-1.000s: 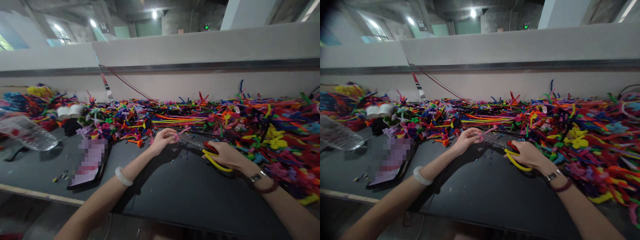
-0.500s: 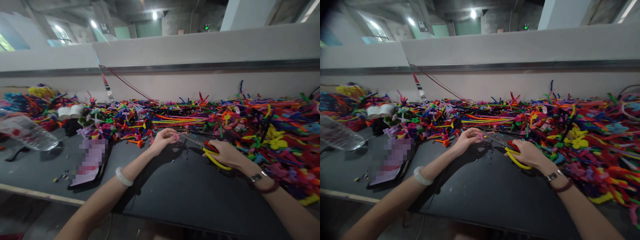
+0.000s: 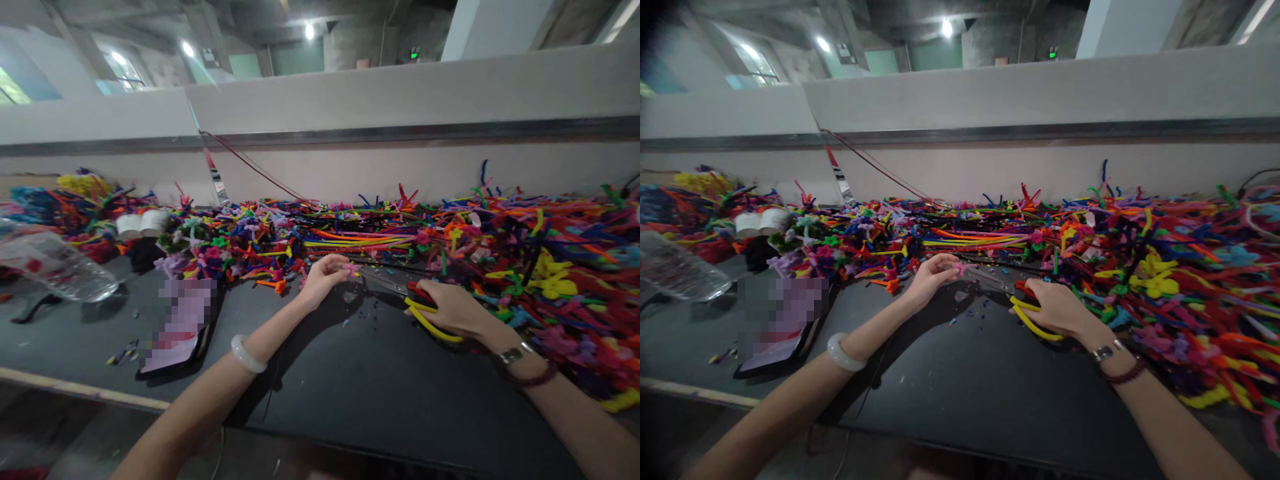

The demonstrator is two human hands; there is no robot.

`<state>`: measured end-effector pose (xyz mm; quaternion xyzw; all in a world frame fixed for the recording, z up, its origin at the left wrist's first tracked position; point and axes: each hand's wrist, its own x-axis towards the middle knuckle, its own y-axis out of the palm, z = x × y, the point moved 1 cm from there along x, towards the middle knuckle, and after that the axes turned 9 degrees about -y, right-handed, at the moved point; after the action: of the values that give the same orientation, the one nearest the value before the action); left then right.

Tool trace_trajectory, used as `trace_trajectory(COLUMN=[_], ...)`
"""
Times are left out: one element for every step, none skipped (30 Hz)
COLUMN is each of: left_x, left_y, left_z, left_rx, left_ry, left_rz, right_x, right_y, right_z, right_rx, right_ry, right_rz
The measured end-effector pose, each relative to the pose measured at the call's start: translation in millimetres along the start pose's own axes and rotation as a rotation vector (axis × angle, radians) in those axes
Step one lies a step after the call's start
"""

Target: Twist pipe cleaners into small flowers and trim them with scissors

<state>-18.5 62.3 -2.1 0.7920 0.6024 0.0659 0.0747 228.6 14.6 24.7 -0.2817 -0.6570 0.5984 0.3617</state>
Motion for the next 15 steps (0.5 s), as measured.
trace_trajectory(left_x=[0,0,1,1,1,1,1,1,1,1,1,1,1,1,1], left_y=[0,0,-1,-1,-1,-1,-1,-1,-1,-1,-1,0,0,0,0], left_z=[0,0,0,0,0,0,0,-1,-1,-1,-2,-2,-2,-2,-1], left_rx=[0.002,0.006,0.013,0.021,0.028,0.033,0.035,0.034,0.031,0.026,0.021,0.016,0.011,0.007,0.005], left_ry=[-0.001,-0.002,-0.002,0.0,0.004,0.009,0.014,0.019,0.022,0.024,0.027,0.029,0.031,0.033,0.035], left_rz=[0.002,0.002,-0.001,-0.006,-0.012,-0.021,-0.029,-0.037,-0.042,-0.047,-0.049,-0.048,-0.045,-0.04,-0.032], right_x=[0,0,0,0,0,0,0,0,0,0,0,-1,-1,-1,-2], right_y=[0,0,0,0,0,0,-1,-1,-2,-4,-6,-8,-11,-14,-16], right_z=[0,0,0,0,0,0,0,0,0,0,0,0,0,-1,-1], right_rx=[0.0,0.003,0.008,0.014,0.022,0.03,0.04,0.056,0.082,0.119,0.168,0.227,0.288,0.349,0.404], right_ry=[-0.002,-0.005,-0.008,-0.008,-0.005,0.0,0.006,0.009,0.01,0.008,0.005,0.005,0.009,0.015,0.022], right_rz=[0.0,0.001,0.002,0.004,0.005,0.006,0.008,0.013,0.021,0.034,0.055,0.082,0.112,0.143,0.172])
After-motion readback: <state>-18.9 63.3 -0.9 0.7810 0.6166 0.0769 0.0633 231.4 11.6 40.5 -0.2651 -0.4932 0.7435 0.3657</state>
